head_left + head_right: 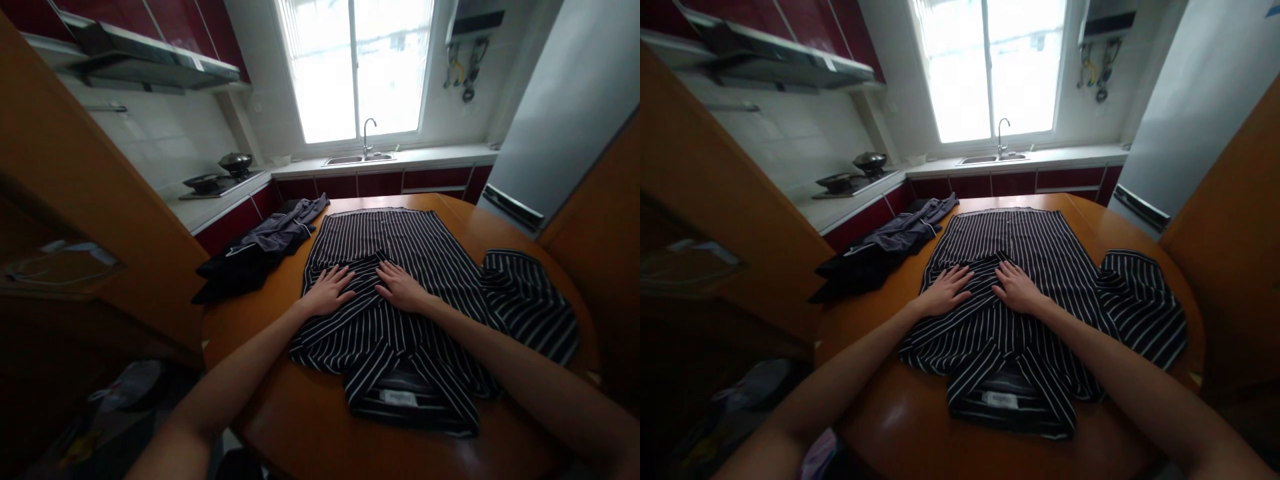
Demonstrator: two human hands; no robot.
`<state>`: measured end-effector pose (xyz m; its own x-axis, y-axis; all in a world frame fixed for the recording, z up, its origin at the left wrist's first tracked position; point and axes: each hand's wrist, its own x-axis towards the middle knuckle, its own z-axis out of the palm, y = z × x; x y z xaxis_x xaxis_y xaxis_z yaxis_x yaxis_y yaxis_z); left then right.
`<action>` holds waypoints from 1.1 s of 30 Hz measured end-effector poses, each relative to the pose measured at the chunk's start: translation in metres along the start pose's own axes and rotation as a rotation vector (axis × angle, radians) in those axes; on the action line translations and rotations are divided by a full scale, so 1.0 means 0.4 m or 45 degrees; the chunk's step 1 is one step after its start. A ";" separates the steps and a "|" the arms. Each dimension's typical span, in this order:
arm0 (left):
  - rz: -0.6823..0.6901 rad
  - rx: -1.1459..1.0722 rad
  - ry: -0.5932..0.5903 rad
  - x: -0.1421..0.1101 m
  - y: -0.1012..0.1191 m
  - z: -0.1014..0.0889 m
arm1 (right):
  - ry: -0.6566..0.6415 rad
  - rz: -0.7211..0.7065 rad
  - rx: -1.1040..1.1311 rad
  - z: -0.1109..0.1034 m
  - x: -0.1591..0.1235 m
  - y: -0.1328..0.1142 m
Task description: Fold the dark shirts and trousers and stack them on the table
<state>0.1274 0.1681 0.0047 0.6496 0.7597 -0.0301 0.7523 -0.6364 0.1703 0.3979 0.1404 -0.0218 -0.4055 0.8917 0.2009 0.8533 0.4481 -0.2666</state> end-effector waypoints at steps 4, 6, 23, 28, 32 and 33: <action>-0.063 -0.011 0.049 0.001 -0.016 0.010 | 0.014 0.127 -0.041 -0.014 0.001 0.004; -0.065 -0.011 0.050 0.002 -0.015 0.014 | 0.030 0.122 -0.051 -0.029 0.016 -0.016; -0.164 -0.013 0.191 0.056 -0.100 0.018 | -0.163 -0.317 0.000 0.009 0.019 -0.152; -0.186 -0.002 0.261 0.058 -0.106 0.013 | -0.108 -0.161 0.008 0.013 0.039 -0.136; -0.291 0.005 0.229 0.036 -0.139 -0.002 | -0.009 0.085 -0.051 0.016 0.063 -0.078; -0.345 -0.005 0.227 0.029 -0.153 -0.008 | 0.010 0.135 -0.058 0.015 0.068 -0.061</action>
<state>0.0886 0.2164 -0.0029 0.3960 0.9130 0.0978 0.8946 -0.4076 0.1834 0.3641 0.1540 -0.0157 -0.3100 0.9333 0.1810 0.9052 0.3480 -0.2438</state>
